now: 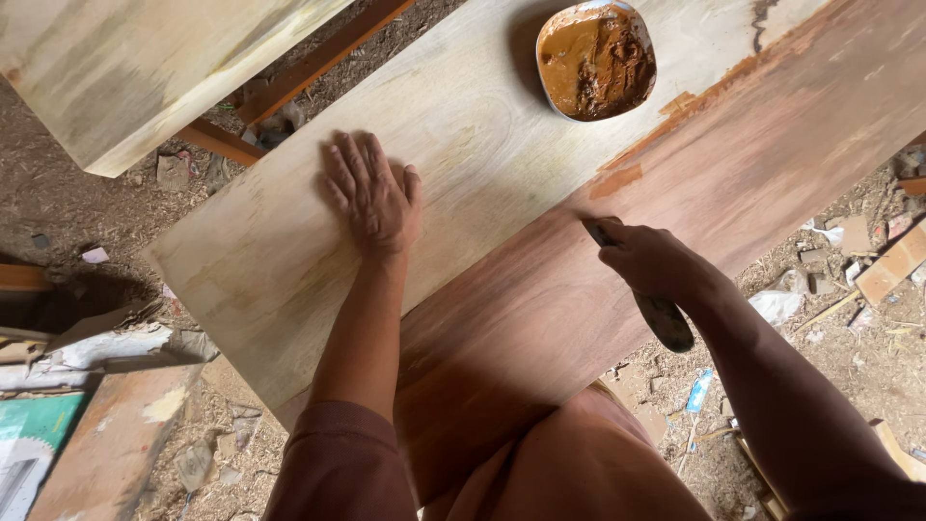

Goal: The person applies wood filler to a long wooden board. They scoop brown filler paste from a bowl with a spreader and spread it over cracks and holes on the board surface, reloading the spreader from the bowl repeatedly and working along the board.

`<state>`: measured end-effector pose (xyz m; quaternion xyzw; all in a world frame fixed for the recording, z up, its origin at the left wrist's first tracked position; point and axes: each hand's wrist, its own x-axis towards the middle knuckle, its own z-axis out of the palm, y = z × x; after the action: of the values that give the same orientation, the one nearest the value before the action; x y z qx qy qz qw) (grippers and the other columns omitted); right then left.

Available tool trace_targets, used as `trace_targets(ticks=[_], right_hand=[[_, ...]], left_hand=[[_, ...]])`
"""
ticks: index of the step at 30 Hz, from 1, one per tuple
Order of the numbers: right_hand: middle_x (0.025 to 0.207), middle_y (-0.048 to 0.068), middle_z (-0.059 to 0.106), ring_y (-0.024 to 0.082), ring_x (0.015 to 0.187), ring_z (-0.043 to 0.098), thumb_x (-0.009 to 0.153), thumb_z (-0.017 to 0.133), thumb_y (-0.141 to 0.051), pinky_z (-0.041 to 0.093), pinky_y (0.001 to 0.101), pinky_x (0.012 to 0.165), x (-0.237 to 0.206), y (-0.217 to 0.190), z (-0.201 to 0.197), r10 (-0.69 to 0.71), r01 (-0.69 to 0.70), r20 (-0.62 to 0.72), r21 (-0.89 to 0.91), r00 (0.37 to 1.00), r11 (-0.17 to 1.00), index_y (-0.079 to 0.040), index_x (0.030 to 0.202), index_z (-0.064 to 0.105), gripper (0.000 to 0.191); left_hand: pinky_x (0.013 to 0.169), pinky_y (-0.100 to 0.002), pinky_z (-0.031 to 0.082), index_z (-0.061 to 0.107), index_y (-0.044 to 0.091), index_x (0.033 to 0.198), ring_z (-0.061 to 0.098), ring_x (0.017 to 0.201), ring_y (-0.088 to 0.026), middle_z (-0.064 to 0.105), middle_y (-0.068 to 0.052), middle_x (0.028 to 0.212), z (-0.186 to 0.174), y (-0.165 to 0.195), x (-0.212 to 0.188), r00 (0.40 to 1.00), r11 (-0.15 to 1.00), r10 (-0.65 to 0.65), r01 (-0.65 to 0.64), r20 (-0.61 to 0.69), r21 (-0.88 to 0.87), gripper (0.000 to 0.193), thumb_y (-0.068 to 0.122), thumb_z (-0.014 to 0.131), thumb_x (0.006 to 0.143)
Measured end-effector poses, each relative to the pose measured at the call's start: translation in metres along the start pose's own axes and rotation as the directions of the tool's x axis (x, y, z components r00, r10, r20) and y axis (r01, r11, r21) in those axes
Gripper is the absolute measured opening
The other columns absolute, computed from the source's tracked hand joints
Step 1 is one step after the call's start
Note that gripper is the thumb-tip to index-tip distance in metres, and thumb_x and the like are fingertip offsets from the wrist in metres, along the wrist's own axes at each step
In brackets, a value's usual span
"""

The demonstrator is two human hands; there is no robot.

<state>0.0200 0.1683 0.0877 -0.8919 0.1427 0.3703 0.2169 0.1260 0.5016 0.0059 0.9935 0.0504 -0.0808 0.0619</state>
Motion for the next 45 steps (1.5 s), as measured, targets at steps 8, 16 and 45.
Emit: trace_targets(ticks=[8, 16, 45], right_hand=[[0.092, 0.028, 0.073, 0.047, 0.089, 0.072, 0.093, 0.059, -0.029, 0.058, 0.0565, 0.080, -0.004, 0.002, 0.011, -0.068, 0.087, -0.248, 0.065, 0.966, 0.994, -0.023, 0.151, 0.047, 0.059], [0.088, 0.025, 0.075, 0.044, 0.083, 0.074, 0.096, 0.054, -0.029, 0.059, 0.0549, 0.078, 0.005, 0.021, 0.024, -0.071, 0.079, -0.156, 0.045, 0.985, 0.996, -0.021, 0.148, 0.048, 0.053], [0.092, 0.025, 0.074, 0.045, 0.081, 0.072, 0.101, 0.050, -0.038, 0.057, 0.0600, 0.072, 0.031, 0.046, -0.016, -0.320, 0.259, -0.268, -0.240, 0.909, 0.936, -0.028, 0.161, 0.031, 0.064]], left_hand=[[0.126, -0.057, 0.002, 0.014, 0.010, 0.165, 0.000, 0.158, -0.036, 0.004, -0.020, 0.172, 0.009, -0.004, 0.001, 1.000, 1.000, -0.004, 0.003, -0.024, -0.022, 0.083, 0.060, 0.036, 0.103], [0.126, -0.059, 0.004, 0.024, 0.008, 0.164, 0.003, 0.159, -0.040, 0.010, -0.021, 0.172, 0.008, -0.002, 0.000, 0.991, 0.997, 0.024, -0.034, -0.130, -0.075, 0.079, 0.053, 0.045, 0.103], [0.125, -0.059, 0.006, 0.021, 0.008, 0.164, 0.004, 0.158, -0.039, 0.010, -0.021, 0.171, 0.007, -0.004, -0.001, 0.997, 0.998, 0.004, -0.008, -0.071, -0.059, 0.080, 0.055, 0.044, 0.102]])
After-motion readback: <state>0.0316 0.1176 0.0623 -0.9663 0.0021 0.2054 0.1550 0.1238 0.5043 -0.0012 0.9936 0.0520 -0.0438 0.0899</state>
